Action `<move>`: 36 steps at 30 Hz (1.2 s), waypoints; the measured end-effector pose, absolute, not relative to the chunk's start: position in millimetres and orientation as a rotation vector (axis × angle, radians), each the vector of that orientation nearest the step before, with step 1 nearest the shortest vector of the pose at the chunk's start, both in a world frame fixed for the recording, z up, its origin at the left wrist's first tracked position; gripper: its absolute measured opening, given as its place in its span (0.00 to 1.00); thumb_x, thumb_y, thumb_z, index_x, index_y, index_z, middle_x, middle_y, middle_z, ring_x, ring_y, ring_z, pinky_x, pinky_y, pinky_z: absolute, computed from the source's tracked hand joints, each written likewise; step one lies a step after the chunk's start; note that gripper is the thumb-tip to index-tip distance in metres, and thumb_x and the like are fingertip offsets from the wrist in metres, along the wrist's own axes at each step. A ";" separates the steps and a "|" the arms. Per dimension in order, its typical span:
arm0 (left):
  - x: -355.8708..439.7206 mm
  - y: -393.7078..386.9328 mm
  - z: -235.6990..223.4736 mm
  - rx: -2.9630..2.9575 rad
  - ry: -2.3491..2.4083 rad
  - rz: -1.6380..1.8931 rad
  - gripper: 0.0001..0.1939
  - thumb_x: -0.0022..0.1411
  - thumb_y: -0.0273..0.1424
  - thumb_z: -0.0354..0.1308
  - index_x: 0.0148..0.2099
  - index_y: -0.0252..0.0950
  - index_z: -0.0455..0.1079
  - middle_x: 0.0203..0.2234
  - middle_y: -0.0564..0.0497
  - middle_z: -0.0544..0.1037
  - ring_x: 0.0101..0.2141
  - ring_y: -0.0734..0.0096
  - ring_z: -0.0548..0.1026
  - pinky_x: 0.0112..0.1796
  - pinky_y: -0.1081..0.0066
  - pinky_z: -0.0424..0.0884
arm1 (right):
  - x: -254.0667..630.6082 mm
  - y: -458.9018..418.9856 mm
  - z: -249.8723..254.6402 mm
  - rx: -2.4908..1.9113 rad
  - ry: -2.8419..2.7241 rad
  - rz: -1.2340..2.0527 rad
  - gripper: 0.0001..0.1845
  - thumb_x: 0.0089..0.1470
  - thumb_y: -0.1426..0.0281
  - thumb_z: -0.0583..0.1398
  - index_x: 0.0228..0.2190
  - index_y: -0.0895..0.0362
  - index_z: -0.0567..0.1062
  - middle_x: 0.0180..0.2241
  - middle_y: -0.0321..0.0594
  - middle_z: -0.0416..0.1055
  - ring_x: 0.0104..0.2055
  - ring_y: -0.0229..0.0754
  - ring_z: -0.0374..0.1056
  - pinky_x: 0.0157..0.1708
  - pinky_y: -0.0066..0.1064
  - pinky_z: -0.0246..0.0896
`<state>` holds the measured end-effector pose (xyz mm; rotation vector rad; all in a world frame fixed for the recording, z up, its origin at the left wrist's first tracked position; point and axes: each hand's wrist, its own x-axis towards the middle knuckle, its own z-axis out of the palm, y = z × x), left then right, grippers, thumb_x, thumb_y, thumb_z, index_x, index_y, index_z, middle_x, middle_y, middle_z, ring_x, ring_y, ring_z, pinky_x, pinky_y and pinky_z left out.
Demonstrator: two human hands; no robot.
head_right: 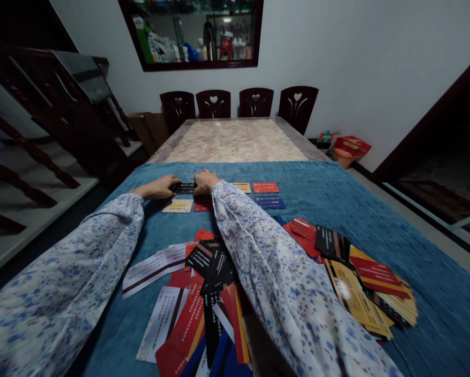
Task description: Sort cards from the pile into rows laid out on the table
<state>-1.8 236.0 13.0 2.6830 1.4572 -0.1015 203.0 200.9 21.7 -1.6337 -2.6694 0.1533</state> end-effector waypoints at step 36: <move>-58.9 116.2 -10.4 2.792 1.583 0.408 0.20 0.71 0.34 0.45 0.59 0.37 0.71 0.57 0.38 0.74 0.57 0.48 0.64 0.55 0.45 0.62 | 216.4 125.1 34.9 -1.383 -2.659 0.013 0.12 0.54 0.71 0.61 0.41 0.58 0.80 0.47 0.49 0.78 0.52 0.54 0.62 0.42 0.37 0.53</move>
